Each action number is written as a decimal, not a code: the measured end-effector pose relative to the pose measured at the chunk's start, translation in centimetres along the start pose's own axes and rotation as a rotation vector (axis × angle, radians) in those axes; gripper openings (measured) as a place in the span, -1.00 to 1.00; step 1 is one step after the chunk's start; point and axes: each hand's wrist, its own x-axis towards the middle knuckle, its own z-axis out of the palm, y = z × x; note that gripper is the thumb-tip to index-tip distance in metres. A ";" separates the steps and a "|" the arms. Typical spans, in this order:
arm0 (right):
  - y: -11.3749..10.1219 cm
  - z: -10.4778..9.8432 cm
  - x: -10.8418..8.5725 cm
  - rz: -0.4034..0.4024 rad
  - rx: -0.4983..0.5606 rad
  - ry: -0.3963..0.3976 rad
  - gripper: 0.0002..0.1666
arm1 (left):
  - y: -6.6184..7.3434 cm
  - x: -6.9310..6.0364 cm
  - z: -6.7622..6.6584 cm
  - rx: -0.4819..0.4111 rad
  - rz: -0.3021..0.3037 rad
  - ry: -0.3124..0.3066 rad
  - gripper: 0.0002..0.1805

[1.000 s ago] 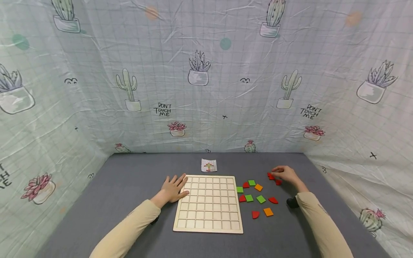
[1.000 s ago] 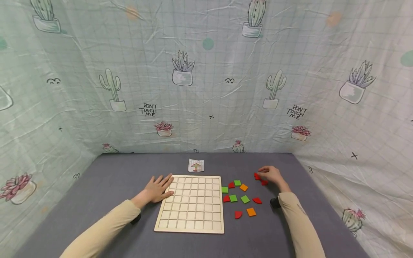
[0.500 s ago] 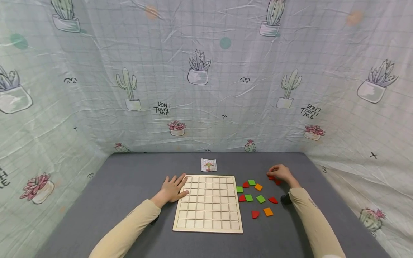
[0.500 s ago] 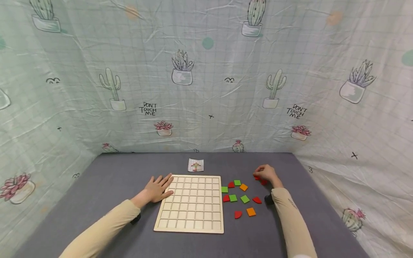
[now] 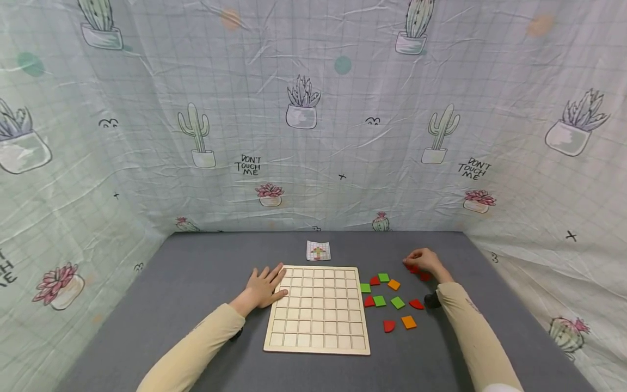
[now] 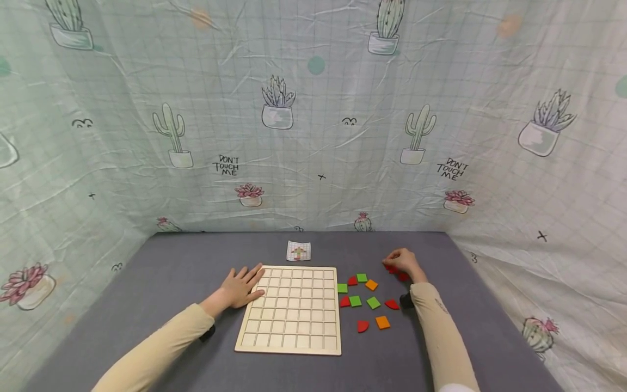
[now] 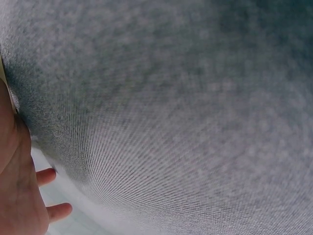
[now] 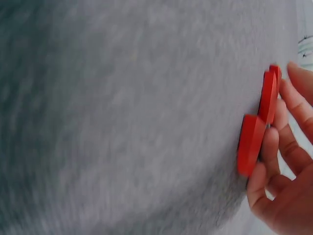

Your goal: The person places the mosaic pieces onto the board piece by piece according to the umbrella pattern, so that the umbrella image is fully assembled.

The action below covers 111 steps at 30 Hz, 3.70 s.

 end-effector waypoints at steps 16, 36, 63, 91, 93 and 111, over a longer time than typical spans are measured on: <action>1.7 -1.4 1.6 0.017 0.116 -0.211 -0.57 | 0.0 -0.1 -0.3 0.000 0.009 0.026 -0.29; -0.4 -0.6 0.3 0.034 0.074 -0.168 -0.62 | -0.2 0.0 -0.4 0.022 0.013 -0.011 -0.30; -1.7 -1.6 -0.5 -0.064 0.192 -0.139 -0.58 | 0.0 -0.1 -0.1 -0.009 0.015 0.019 -0.32; -9.8 4.3 -4.1 -0.470 0.119 -0.240 -0.74 | 0.0 -0.3 0.2 0.022 0.043 0.087 -0.23; -10.4 4.7 -4.2 -0.495 0.123 -0.249 -0.73 | 0.0 -0.4 0.2 0.033 0.040 0.091 -0.23; -13.3 7.8 -3.7 -0.544 0.099 -0.264 -0.78 | 0.2 -0.2 0.1 0.126 0.024 0.104 -0.24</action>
